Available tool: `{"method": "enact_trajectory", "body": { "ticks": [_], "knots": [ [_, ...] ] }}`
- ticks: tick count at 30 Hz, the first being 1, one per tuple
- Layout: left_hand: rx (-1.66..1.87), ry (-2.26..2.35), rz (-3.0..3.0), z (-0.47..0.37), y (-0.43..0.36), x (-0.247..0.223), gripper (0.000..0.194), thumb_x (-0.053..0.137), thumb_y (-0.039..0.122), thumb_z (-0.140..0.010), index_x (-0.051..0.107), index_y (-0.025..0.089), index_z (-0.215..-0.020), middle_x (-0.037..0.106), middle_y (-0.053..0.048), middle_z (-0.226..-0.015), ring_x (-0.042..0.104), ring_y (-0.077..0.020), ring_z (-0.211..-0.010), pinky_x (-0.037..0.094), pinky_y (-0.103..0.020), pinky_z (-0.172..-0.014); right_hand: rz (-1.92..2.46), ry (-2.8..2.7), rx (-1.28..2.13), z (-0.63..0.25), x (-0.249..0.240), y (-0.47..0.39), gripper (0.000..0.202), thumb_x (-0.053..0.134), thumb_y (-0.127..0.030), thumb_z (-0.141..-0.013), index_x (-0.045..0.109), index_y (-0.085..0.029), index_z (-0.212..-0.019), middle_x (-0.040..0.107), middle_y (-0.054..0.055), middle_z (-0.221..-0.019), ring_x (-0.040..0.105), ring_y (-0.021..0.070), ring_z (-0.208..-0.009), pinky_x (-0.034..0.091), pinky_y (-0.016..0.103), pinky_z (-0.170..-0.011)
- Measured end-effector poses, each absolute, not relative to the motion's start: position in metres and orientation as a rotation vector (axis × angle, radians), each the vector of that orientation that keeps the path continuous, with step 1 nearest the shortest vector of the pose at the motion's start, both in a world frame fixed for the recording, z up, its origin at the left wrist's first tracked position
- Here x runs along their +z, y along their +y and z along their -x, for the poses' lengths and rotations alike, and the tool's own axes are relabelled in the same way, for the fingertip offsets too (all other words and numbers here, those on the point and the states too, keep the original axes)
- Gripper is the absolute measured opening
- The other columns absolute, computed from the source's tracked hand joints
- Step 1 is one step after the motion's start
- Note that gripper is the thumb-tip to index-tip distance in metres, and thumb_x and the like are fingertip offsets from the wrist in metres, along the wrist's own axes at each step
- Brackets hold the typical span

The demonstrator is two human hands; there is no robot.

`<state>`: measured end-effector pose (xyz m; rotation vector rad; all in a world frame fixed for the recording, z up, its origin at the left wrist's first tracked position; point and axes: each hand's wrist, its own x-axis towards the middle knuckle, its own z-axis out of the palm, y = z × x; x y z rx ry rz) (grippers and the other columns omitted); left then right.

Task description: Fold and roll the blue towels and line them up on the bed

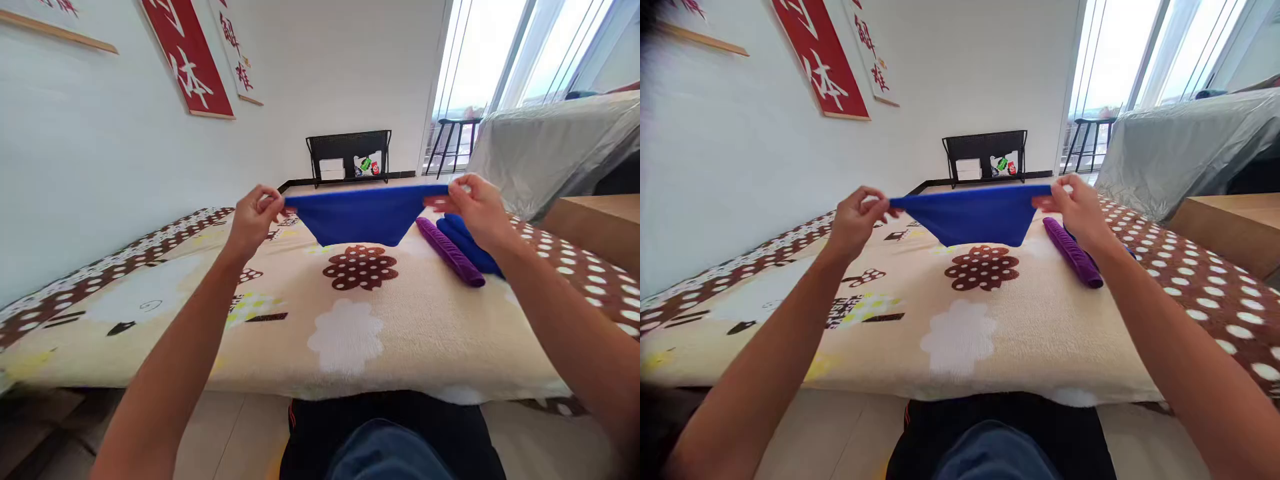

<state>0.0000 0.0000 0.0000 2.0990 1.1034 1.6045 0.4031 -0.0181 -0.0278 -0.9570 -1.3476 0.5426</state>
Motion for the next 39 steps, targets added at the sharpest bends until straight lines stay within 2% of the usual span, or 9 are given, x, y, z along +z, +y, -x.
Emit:
{"method": "enact_trajectory", "body": {
  "ticks": [3,7,11,18,23,27,31,35,39],
  "knots": [
    [0.891,1.238,-2.253,0.026,-0.038,-0.029,0.023,0.064,0.043,-0.087,0.061,0.020,-0.088,0.058,0.003,-0.060,0.053,-0.0118,-0.058,0.040,-0.023,-0.058,1.141,-1.841,0.858,-0.437,-0.067,-0.055,0.039,0.056,-0.058,-0.090,0.049,-0.021,-0.093,0.073,0.008,-0.081,0.071,0.0180,-0.069,0.054,0.032,-0.066],
    [0.116,1.171,-2.329,0.034,-0.084,-0.073,0.029,0.055,0.047,-0.092,0.064,0.019,-0.090,0.058,0.002,-0.067,0.050,-0.0112,-0.061,0.036,-0.022,-0.058,1.250,-2.341,1.192,-0.449,-0.118,-0.103,0.035,0.045,-0.053,-0.097,0.051,-0.020,-0.091,0.071,0.005,-0.078,0.067,0.0161,-0.067,0.049,0.029,-0.062],
    [-0.162,1.079,-2.319,0.023,-0.111,-0.112,0.024,0.058,0.042,-0.090,0.067,0.020,-0.086,0.058,0.002,-0.070,0.050,-0.0116,-0.065,0.035,-0.022,-0.060,1.222,-2.592,1.247,-0.435,-0.146,-0.130,0.029,0.039,-0.042,-0.099,0.052,-0.020,-0.085,0.067,0.003,-0.075,0.061,0.0145,-0.069,0.046,0.028,-0.067],
    [-0.451,1.055,-2.233,0.006,-0.117,-0.129,0.009,0.071,0.030,-0.078,0.075,0.022,-0.079,0.060,0.003,-0.062,0.051,-0.0115,-0.056,0.031,-0.023,-0.052,1.402,-2.781,1.145,-0.425,-0.132,-0.133,0.021,0.050,-0.031,-0.090,0.064,-0.021,-0.079,0.067,0.003,-0.073,0.061,0.0199,-0.087,0.041,0.028,-0.074],
    [-0.195,0.991,-2.347,-0.029,-0.116,-0.124,0.021,0.061,0.037,-0.089,0.075,0.022,-0.088,0.070,0.000,-0.076,0.060,-0.0132,-0.067,0.042,-0.023,-0.062,1.419,-2.665,0.741,-0.390,-0.133,-0.125,0.024,0.053,-0.041,-0.093,0.068,-0.024,-0.087,0.071,0.002,-0.087,0.063,0.0195,-0.088,0.042,0.028,-0.074],
    [0.417,1.322,-2.559,-0.084,-0.115,-0.150,0.033,0.042,0.016,-0.094,0.066,0.021,-0.116,0.070,-0.007,-0.114,0.065,-0.0192,-0.102,0.048,-0.032,-0.092,1.455,-2.401,0.205,-0.319,-0.165,-0.122,0.028,0.042,-0.024,-0.099,0.067,-0.020,-0.110,0.071,0.007,-0.112,0.066,0.0212,-0.101,0.046,0.034,-0.089],
    [0.655,1.608,-2.653,-0.127,-0.124,-0.206,0.052,0.038,0.005,-0.089,0.051,0.012,-0.138,0.057,-0.013,-0.142,0.052,-0.0206,-0.133,0.044,-0.038,-0.108,1.437,-2.193,-0.137,-0.262,-0.222,-0.131,0.043,0.040,-0.008,-0.093,0.059,-0.009,-0.132,0.057,0.014,-0.141,0.051,0.0222,-0.133,0.040,0.036,-0.109],
    [0.752,1.718,-2.704,-0.134,-0.143,-0.249,0.048,0.038,0.009,-0.094,0.050,0.013,-0.141,0.055,-0.010,-0.146,0.049,-0.0209,-0.137,0.041,-0.042,-0.113,1.406,-2.034,-0.260,-0.252,-0.266,-0.147,0.043,0.042,-0.013,-0.096,0.058,-0.013,-0.136,0.056,0.009,-0.143,0.048,0.0209,-0.137,0.034,0.037,-0.116],
    [0.892,1.756,-2.752,-0.124,-0.155,-0.262,0.044,0.039,0.017,-0.098,0.054,0.018,-0.139,0.054,-0.007,-0.146,0.047,-0.0238,-0.139,0.039,-0.046,-0.113,1.355,-1.971,-0.307,-0.259,-0.277,-0.158,0.040,0.044,-0.021,-0.099,0.058,-0.016,-0.136,0.057,0.006,-0.142,0.048,0.0212,-0.137,0.029,0.040,-0.119]
  ]
}}
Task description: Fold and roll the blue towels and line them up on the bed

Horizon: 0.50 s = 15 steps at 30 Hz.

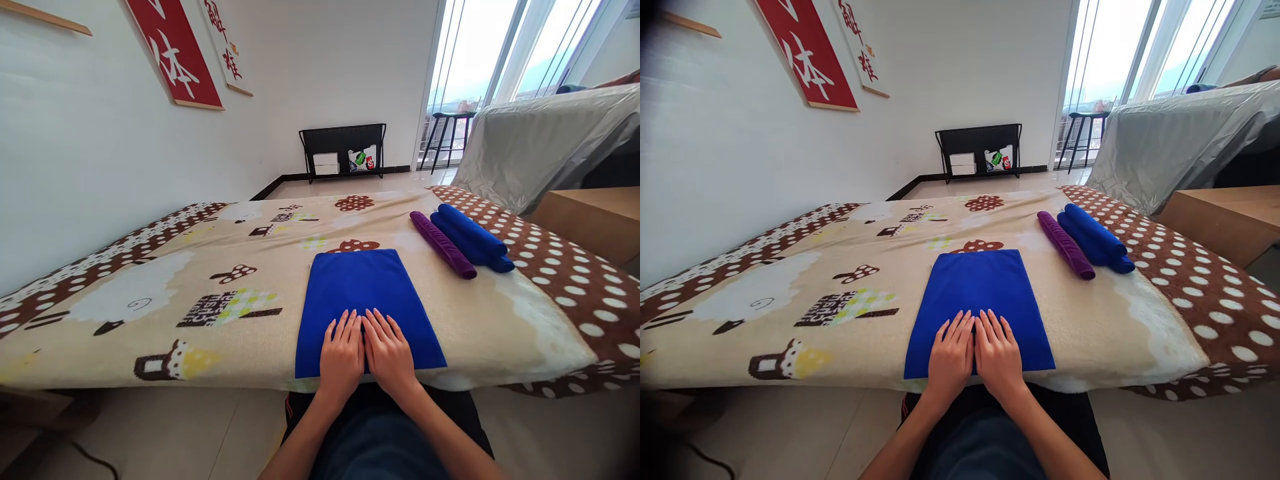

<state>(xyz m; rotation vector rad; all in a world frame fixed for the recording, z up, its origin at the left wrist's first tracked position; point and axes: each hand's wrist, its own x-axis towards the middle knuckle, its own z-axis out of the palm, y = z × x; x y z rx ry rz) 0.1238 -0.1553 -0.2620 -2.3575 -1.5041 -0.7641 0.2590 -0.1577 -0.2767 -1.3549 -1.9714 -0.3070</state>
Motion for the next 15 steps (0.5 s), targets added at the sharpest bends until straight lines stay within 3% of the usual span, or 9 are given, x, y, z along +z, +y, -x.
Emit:
{"method": "enact_trajectory", "body": {
  "ticks": [6,15],
  "knots": [
    [-0.791,-1.489,2.329,-0.119,-0.158,-0.261,0.042,0.041,0.024,-0.099,0.056,0.019,-0.138,0.053,-0.007,-0.147,0.048,-0.0264,-0.138,0.040,-0.048,-0.111,1.373,-1.900,-0.342,-0.260,-0.277,-0.160,0.040,0.046,-0.026,-0.098,0.060,-0.018,-0.135,0.058,0.004,-0.140,0.050,0.0224,-0.135,0.030,0.041,-0.119],
    [-0.644,-1.595,2.328,-0.082,-0.161,-0.260,0.054,0.043,0.035,-0.099,0.040,0.021,-0.151,0.041,-0.008,-0.156,0.034,-0.0300,-0.147,0.031,-0.053,-0.117,1.538,-1.957,-0.354,-0.298,-0.278,-0.169,0.046,0.045,-0.029,-0.098,0.053,-0.022,-0.142,0.052,0.004,-0.146,0.045,0.0265,-0.140,0.032,0.048,-0.118]
  ]
}}
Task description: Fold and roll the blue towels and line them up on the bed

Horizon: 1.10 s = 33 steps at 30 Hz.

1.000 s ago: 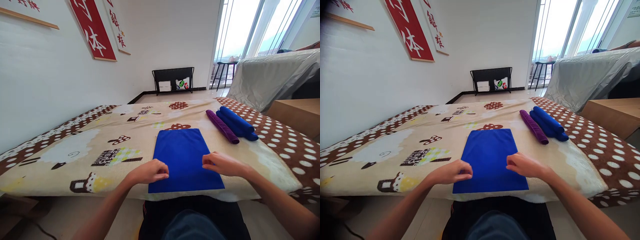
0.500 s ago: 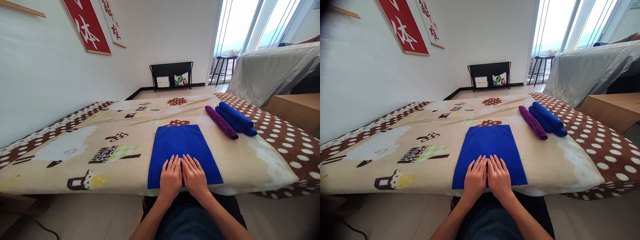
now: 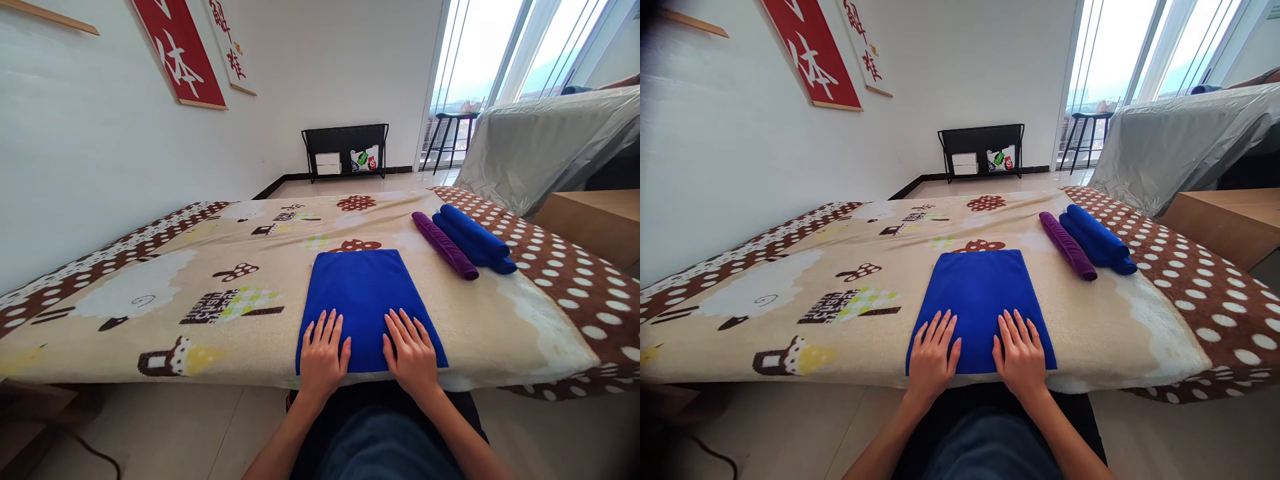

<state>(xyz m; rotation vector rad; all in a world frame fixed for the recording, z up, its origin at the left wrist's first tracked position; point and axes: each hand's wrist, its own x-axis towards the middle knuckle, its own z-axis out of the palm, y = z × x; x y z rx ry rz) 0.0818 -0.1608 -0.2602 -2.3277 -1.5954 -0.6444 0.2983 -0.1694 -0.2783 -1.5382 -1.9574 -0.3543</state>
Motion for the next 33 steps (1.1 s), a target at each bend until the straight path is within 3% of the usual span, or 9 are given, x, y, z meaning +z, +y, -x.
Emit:
{"method": "enact_trajectory", "body": {
  "ticks": [10,14,17,21,25,33],
  "knots": [
    [-0.662,-1.572,2.265,-0.038,-0.160,-0.271,0.055,0.042,0.032,-0.098,0.039,0.017,-0.151,0.043,-0.010,-0.155,0.034,-0.0259,-0.147,0.029,-0.046,-0.120,1.558,-1.942,-0.378,-0.329,-0.288,-0.173,0.047,0.045,-0.030,-0.098,0.052,-0.020,-0.143,0.053,0.004,-0.145,0.045,0.0245,-0.140,0.032,0.046,-0.119],
    [-0.541,-1.709,2.291,-0.045,-0.170,-0.253,0.053,0.037,0.035,-0.101,0.037,0.022,-0.152,0.038,-0.008,-0.157,0.036,-0.0264,-0.146,0.031,-0.052,-0.118,1.592,-1.994,-0.285,-0.329,-0.274,-0.175,0.047,0.042,-0.036,-0.101,0.051,-0.019,-0.143,0.054,0.005,-0.145,0.044,0.0237,-0.141,0.034,0.046,-0.117],
    [-0.449,-1.741,2.392,-0.063,-0.168,-0.236,0.050,0.034,0.036,-0.102,0.042,0.023,-0.149,0.042,-0.009,-0.155,0.039,-0.0274,-0.145,0.030,-0.057,-0.118,1.574,-2.154,-0.138,-0.318,-0.257,-0.164,0.051,0.037,-0.041,-0.102,0.047,-0.017,-0.146,0.046,0.007,-0.151,0.038,0.0230,-0.144,0.033,0.045,-0.118],
    [-0.305,-1.656,2.674,-0.098,-0.116,-0.222,0.051,0.028,0.025,-0.101,0.041,0.017,-0.150,0.038,-0.009,-0.157,0.034,-0.0221,-0.147,0.030,-0.048,-0.120,1.556,-2.398,0.146,-0.289,-0.237,-0.109,0.052,0.034,-0.031,-0.101,0.043,-0.012,-0.149,0.035,0.011,-0.158,0.031,0.0232,-0.148,0.027,0.043,-0.121],
    [-0.203,-1.716,2.733,-0.122,-0.025,-0.219,0.057,0.027,0.018,-0.097,0.033,0.013,-0.153,0.031,-0.012,-0.161,0.030,-0.0216,-0.149,0.027,-0.043,-0.121,1.574,-2.404,0.203,-0.268,-0.228,-0.031,0.054,0.034,-0.026,-0.100,0.038,-0.010,-0.151,0.036,0.014,-0.157,0.029,0.0244,-0.149,0.026,0.042,-0.120],
    [-0.264,-1.924,2.574,-0.114,0.063,-0.232,0.061,0.022,0.047,-0.101,0.030,0.020,-0.155,0.023,-0.008,-0.164,0.019,-0.0227,-0.153,0.015,-0.050,-0.123,1.666,-2.290,0.211,-0.289,-0.238,0.049,0.055,0.031,-0.041,-0.103,0.039,-0.014,-0.150,0.033,0.009,-0.160,0.025,0.0194,-0.150,0.018,0.038,-0.122]
  ]
}}
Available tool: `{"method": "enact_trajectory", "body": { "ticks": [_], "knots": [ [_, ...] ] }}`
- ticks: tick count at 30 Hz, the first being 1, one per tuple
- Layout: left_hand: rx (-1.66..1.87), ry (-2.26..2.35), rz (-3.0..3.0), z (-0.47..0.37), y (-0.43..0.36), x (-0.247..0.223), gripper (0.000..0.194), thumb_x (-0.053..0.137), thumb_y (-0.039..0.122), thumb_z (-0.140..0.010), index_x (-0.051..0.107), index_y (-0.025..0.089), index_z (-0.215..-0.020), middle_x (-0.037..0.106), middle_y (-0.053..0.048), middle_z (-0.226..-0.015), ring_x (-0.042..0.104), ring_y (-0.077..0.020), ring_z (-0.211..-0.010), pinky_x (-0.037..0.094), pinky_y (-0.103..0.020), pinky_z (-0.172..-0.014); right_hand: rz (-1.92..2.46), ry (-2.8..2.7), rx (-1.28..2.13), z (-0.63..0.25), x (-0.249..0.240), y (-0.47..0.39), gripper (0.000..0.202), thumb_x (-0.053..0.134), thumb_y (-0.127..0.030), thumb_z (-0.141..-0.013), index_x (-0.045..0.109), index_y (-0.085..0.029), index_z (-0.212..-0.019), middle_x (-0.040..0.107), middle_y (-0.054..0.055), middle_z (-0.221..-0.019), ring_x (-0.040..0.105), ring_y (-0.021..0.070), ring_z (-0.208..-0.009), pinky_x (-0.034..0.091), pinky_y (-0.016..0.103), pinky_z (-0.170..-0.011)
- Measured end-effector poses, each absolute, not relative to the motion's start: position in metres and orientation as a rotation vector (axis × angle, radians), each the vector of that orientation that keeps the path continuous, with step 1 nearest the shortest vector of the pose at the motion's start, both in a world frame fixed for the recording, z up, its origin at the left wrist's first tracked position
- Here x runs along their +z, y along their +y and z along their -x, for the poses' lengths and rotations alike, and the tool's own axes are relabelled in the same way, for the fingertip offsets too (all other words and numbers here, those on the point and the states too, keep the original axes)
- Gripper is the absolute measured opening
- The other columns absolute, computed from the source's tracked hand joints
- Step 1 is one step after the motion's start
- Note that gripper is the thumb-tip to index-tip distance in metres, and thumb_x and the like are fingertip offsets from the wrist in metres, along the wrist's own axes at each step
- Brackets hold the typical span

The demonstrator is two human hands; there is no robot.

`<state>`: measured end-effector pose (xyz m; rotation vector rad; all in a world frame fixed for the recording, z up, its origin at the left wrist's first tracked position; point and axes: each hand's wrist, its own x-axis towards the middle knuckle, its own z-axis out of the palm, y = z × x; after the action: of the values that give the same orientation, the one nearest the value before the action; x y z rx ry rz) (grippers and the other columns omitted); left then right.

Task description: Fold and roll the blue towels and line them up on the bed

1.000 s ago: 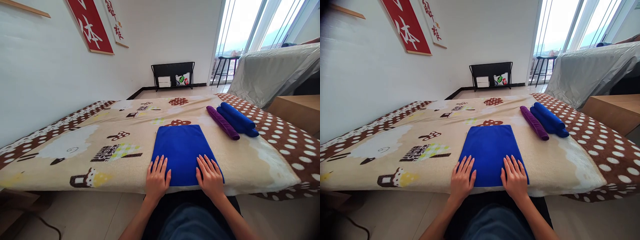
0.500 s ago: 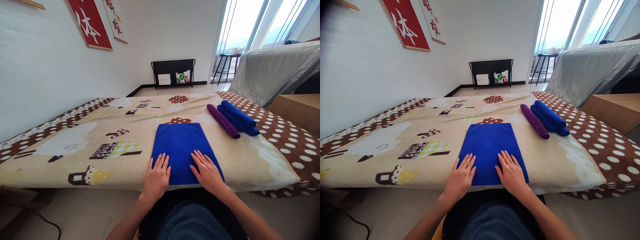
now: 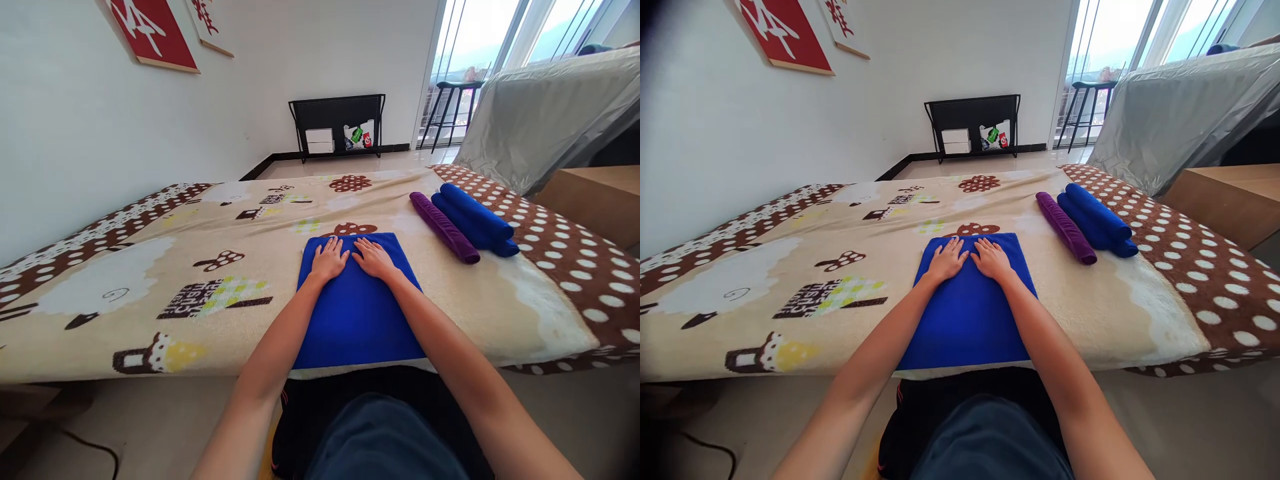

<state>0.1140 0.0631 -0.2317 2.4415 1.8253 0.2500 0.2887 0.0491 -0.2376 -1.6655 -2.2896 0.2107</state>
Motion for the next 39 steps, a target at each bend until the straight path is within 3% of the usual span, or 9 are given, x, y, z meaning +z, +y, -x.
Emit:
{"method": "enact_trajectory", "body": {
  "ticks": [11,17,21,26,33,39],
  "knots": [
    [0.319,2.157,-2.169,-0.070,0.075,-0.235,0.069,0.016,0.056,-0.098,0.030,0.020,-0.155,0.024,-0.009,-0.164,0.019,-0.0247,-0.152,0.016,-0.053,-0.123,2.039,-1.910,0.137,-0.332,-0.249,0.064,0.063,0.026,-0.045,-0.102,0.036,-0.006,-0.150,0.032,0.019,-0.158,0.026,0.0277,-0.149,0.019,0.048,-0.119],
    [0.343,2.150,-2.218,-0.075,0.057,-0.228,0.067,0.017,0.052,-0.100,0.033,0.015,-0.153,0.026,-0.015,-0.162,0.020,-0.0295,-0.152,0.016,-0.059,-0.121,1.934,-1.953,-0.002,-0.321,-0.240,0.040,0.059,0.027,-0.033,-0.102,0.039,0.002,-0.146,0.033,0.023,-0.157,0.023,0.0297,-0.150,0.015,0.048,-0.121],
    [0.373,1.956,-2.461,-0.098,0.020,-0.224,0.064,0.022,0.047,-0.101,0.034,0.011,-0.153,0.027,-0.017,-0.162,0.013,-0.0290,-0.154,0.003,-0.060,-0.122,1.691,-2.146,-0.059,-0.299,-0.232,0.011,0.053,0.026,-0.025,-0.100,0.044,-0.004,-0.146,0.033,0.016,-0.158,0.023,0.0237,-0.151,0.014,0.042,-0.124],
    [0.295,1.484,-2.736,-0.119,-0.050,-0.226,0.052,0.028,0.039,-0.103,0.038,0.020,-0.151,0.036,-0.006,-0.159,0.027,-0.0166,-0.150,0.022,-0.043,-0.122,1.487,-2.341,-0.027,-0.283,-0.237,-0.050,0.051,0.036,-0.014,-0.094,0.049,-0.005,-0.143,0.048,0.016,-0.149,0.040,0.0228,-0.143,0.032,0.039,-0.119],
    [0.451,1.379,-2.955,-0.074,-0.131,-0.230,0.053,0.034,0.042,-0.103,0.031,0.026,-0.154,0.033,-0.007,-0.161,0.030,-0.0210,-0.149,0.027,-0.044,-0.119,1.183,-2.287,-0.203,-0.321,-0.261,-0.133,0.045,0.040,-0.019,-0.100,0.050,-0.017,-0.144,0.053,0.006,-0.146,0.045,0.0198,-0.140,0.040,0.040,-0.116],
    [0.518,1.349,-3.109,-0.026,-0.173,-0.250,0.069,0.052,0.042,-0.096,0.026,0.021,-0.156,0.032,-0.010,-0.161,0.028,-0.0291,-0.150,0.023,-0.050,-0.121,1.076,-2.270,-0.377,-0.368,-0.286,-0.178,0.066,0.056,-0.019,-0.094,0.032,-0.022,-0.155,0.048,0.006,-0.150,0.045,0.0227,-0.140,0.041,0.043,-0.116]
  ]
}}
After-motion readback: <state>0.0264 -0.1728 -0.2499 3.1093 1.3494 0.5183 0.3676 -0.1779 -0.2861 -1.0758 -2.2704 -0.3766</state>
